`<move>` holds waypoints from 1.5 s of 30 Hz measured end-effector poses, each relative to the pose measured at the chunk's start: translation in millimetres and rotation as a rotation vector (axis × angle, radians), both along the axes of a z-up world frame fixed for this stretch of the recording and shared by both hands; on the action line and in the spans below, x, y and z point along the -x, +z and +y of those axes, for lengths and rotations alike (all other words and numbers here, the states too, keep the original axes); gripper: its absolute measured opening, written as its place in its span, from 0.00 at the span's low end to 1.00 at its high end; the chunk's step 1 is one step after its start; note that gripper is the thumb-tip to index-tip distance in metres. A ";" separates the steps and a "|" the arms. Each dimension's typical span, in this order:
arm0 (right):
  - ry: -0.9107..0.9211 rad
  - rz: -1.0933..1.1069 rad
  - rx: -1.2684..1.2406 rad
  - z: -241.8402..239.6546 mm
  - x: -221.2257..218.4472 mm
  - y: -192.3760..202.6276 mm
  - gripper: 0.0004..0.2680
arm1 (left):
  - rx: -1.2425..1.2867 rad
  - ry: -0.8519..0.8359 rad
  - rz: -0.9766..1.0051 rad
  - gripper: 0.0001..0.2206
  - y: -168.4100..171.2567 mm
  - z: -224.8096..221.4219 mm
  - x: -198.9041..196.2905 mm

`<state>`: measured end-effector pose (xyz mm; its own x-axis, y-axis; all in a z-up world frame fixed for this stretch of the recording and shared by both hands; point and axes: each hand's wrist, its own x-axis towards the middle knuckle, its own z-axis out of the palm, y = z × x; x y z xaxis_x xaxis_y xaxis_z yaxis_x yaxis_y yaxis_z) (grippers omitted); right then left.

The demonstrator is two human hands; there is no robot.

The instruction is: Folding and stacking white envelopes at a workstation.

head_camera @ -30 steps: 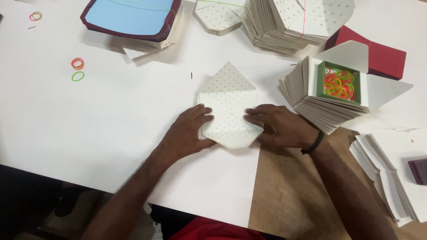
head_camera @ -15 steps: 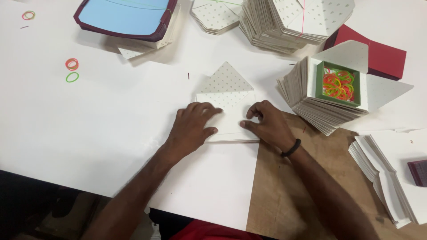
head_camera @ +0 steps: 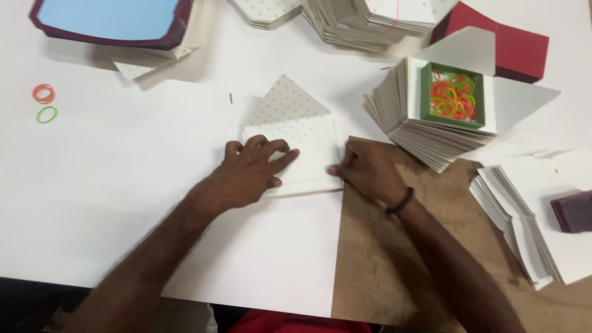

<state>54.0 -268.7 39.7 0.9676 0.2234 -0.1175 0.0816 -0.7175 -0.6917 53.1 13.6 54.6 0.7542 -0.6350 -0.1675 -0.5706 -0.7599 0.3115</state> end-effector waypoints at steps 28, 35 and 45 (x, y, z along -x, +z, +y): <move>0.089 -0.680 0.224 31.1 -42.4 -0.2 0.41 | 0.651 0.411 -0.171 0.07 -52.1 10.4 74.8; 0.075 0.090 0.236 26.6 -58.6 -31.6 0.39 | 0.856 0.619 -0.039 0.10 -38.3 -9.5 93.6; 0.068 -0.194 -0.466 35.7 32.1 21.6 0.27 | 1.372 0.619 0.304 0.30 -42.8 4.8 72.8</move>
